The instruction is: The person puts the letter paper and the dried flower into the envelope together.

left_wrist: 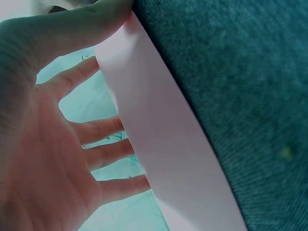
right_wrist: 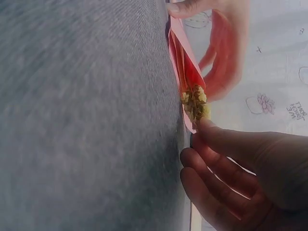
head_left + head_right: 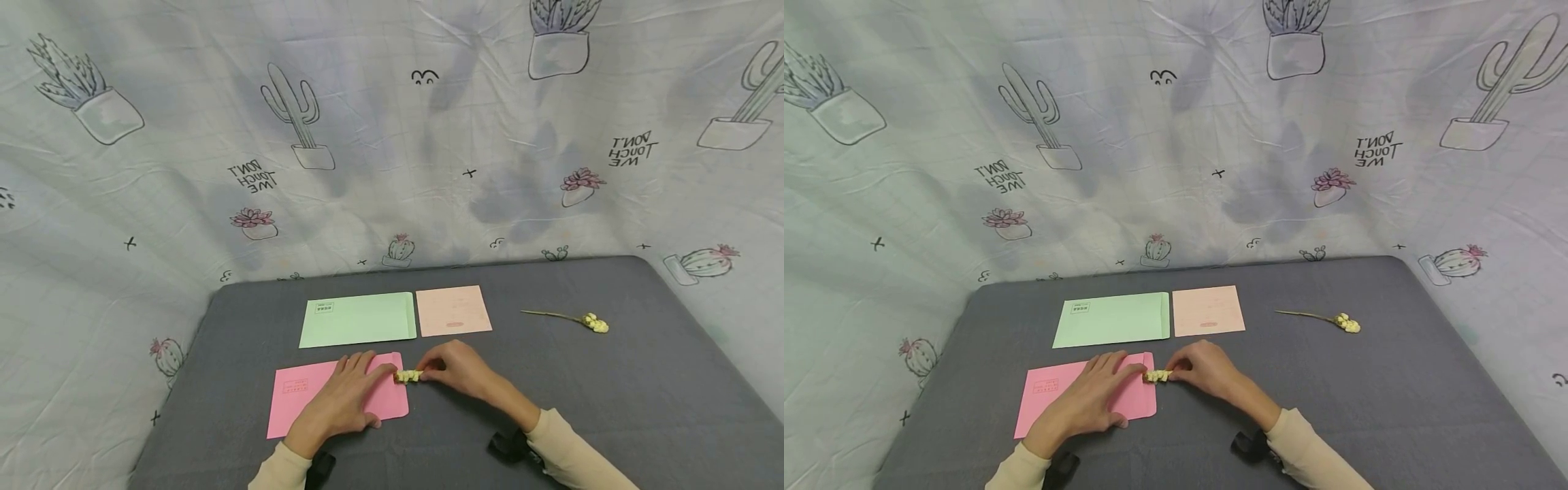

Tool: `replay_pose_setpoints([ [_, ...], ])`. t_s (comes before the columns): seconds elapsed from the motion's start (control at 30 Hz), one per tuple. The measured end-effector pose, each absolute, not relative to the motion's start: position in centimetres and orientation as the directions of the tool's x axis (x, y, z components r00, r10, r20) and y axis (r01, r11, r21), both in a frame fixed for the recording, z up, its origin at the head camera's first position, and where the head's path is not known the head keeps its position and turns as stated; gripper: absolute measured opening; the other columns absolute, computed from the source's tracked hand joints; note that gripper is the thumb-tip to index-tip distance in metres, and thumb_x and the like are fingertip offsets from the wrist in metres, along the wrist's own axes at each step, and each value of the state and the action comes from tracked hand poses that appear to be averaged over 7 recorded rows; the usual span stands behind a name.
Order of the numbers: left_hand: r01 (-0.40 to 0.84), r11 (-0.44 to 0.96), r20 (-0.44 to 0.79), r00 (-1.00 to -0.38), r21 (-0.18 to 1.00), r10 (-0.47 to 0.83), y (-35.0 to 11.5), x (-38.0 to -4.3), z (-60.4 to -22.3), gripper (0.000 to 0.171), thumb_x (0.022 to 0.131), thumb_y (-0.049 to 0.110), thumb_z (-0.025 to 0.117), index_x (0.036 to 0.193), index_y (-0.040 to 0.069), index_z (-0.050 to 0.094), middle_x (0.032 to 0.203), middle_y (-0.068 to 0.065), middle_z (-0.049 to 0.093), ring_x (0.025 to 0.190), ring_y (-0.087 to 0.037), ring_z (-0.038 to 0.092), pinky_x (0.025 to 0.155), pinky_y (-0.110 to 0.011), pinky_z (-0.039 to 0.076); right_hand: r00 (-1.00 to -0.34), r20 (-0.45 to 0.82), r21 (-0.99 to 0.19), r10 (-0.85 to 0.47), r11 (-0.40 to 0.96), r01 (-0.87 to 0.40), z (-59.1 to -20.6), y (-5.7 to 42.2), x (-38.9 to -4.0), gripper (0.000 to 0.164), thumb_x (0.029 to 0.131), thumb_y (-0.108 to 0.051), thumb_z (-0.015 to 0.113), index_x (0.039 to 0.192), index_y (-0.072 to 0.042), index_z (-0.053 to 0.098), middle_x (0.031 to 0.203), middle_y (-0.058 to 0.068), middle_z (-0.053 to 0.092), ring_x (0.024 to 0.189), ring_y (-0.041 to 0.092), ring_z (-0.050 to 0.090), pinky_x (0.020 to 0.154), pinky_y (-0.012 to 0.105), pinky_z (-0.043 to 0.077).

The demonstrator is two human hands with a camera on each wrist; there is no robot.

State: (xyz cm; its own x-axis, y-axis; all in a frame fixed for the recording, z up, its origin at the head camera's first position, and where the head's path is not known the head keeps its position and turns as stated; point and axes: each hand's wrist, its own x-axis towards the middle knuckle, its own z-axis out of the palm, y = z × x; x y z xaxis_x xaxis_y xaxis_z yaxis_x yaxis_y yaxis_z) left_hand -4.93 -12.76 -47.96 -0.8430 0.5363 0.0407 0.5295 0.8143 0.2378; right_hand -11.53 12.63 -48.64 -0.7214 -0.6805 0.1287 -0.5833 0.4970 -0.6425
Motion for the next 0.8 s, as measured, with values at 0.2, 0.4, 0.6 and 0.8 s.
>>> replay_pose_setpoints([
  [0.2,0.522,0.818,0.024,-0.846,0.242,0.532,-12.6,-5.1,-47.8,0.087,0.062,0.037,0.091,0.138,0.025,0.050,0.136,-0.012,0.047,0.124,-0.028,0.043,0.106,-0.053,0.033,-0.713,0.134,-0.622,-0.688,0.502,-0.601,-48.6,11.9,-11.6,0.009,0.085,-0.015,0.076,0.094,-0.014,0.078,0.084,-0.010,0.072,0.072,-0.003,0.058,0.067,0.021,0.049],
  [0.4,0.515,0.822,0.014,-0.849,0.244,0.528,-12.5,-5.2,-47.5,0.088,0.062,0.037,0.091,0.138,0.024,0.050,0.137,-0.012,0.047,0.124,-0.029,0.043,0.106,-0.054,0.033,-0.733,0.173,-0.599,-0.657,0.521,-0.608,-48.4,11.2,-11.6,0.008,0.084,-0.014,0.077,0.092,-0.014,0.078,0.080,-0.009,0.071,0.069,-0.003,0.058,0.064,0.021,0.049],
  [0.6,0.513,0.823,0.008,-0.850,0.242,0.527,-12.5,-5.2,-47.3,0.088,0.062,0.037,0.091,0.138,0.024,0.050,0.137,-0.013,0.046,0.124,-0.030,0.043,0.106,-0.055,0.032,-0.766,0.192,-0.613,-0.614,0.534,-0.582,-48.6,10.8,-11.5,0.007,0.081,-0.011,0.079,0.088,-0.013,0.078,0.074,-0.010,0.069,0.065,-0.003,0.056,0.060,0.021,0.047],
  [0.8,0.524,0.822,0.019,-0.845,0.224,0.534,-12.4,-5.2,-47.2,0.088,0.061,0.039,0.091,0.137,0.025,0.051,0.134,-0.012,0.047,0.122,-0.028,0.044,0.104,-0.053,0.034,-0.790,0.176,-0.661,-0.587,0.524,-0.537,-48.5,10.5,-11.2,0.007,0.079,-0.011,0.081,0.086,-0.012,0.079,0.075,-0.008,0.071,0.065,-0.002,0.058,0.059,0.020,0.047],
])
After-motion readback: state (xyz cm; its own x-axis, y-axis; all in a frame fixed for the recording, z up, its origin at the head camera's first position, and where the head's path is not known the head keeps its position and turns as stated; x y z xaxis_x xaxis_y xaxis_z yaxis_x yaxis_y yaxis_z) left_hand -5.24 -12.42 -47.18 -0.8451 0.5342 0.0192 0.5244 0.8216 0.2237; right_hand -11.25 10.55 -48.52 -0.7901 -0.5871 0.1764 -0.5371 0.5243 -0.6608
